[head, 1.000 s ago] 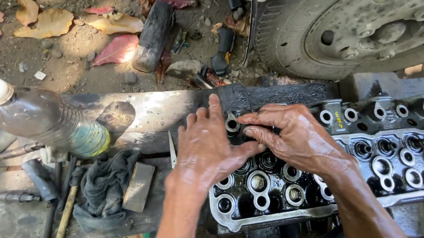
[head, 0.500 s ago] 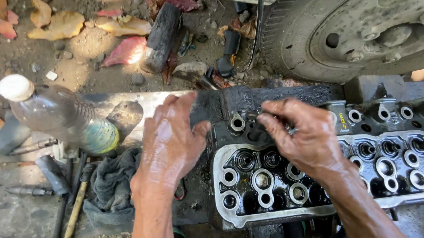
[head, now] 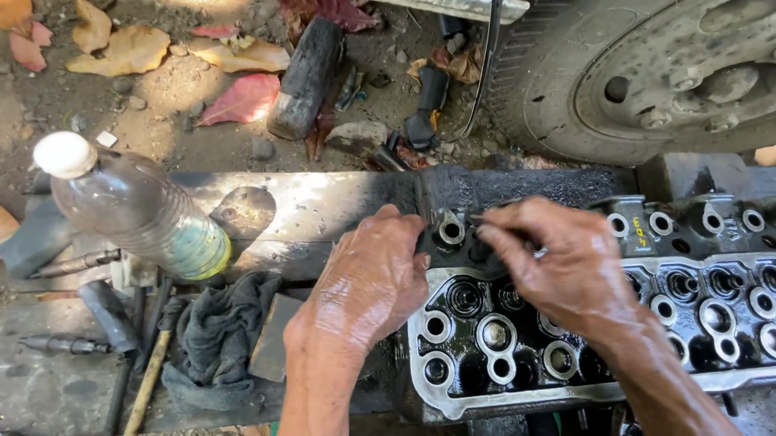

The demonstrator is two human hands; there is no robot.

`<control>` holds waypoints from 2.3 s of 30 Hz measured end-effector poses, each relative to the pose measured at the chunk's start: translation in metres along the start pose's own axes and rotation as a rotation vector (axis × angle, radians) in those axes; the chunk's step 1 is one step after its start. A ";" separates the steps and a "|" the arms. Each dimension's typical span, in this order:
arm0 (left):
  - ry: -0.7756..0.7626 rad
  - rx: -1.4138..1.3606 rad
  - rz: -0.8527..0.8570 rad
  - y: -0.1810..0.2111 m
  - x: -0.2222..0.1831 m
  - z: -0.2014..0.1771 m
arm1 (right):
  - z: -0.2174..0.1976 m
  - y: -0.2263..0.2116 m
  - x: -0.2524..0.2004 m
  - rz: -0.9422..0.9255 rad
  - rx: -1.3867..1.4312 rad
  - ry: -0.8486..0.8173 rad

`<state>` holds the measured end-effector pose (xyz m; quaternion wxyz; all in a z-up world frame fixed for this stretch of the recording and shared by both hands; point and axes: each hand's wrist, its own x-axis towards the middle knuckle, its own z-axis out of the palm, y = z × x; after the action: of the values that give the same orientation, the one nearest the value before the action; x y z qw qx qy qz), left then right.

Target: Cleaning and repairing components within a vehicle's engine cylinder head, including valves and seals.

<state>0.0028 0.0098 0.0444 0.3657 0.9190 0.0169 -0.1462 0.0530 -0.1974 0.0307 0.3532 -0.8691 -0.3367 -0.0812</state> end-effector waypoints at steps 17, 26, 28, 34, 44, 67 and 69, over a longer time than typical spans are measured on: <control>-0.074 -0.060 0.020 0.002 0.001 -0.013 | 0.006 0.001 -0.001 0.097 0.090 -0.037; -0.040 -0.006 0.035 -0.007 0.010 -0.004 | 0.002 -0.004 0.000 0.055 0.023 0.020; -0.034 -0.002 0.039 -0.007 0.010 -0.004 | 0.007 -0.001 -0.002 0.051 0.060 -0.024; -0.028 0.040 0.044 -0.011 0.013 0.008 | 0.001 0.012 0.000 -0.001 0.040 -0.021; 0.117 0.080 0.102 -0.020 0.011 0.023 | 0.011 0.009 -0.001 0.130 -0.058 -0.142; 0.122 0.067 0.110 -0.019 0.012 0.020 | 0.008 0.008 0.002 0.038 0.027 0.030; 0.132 0.052 0.124 -0.018 0.013 0.021 | 0.007 0.008 0.001 0.093 0.052 -0.050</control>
<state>0.0073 0.0077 0.0141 0.3482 0.9351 -0.0198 -0.0628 0.0586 -0.1964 0.0219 0.3705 -0.8760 -0.3067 -0.0341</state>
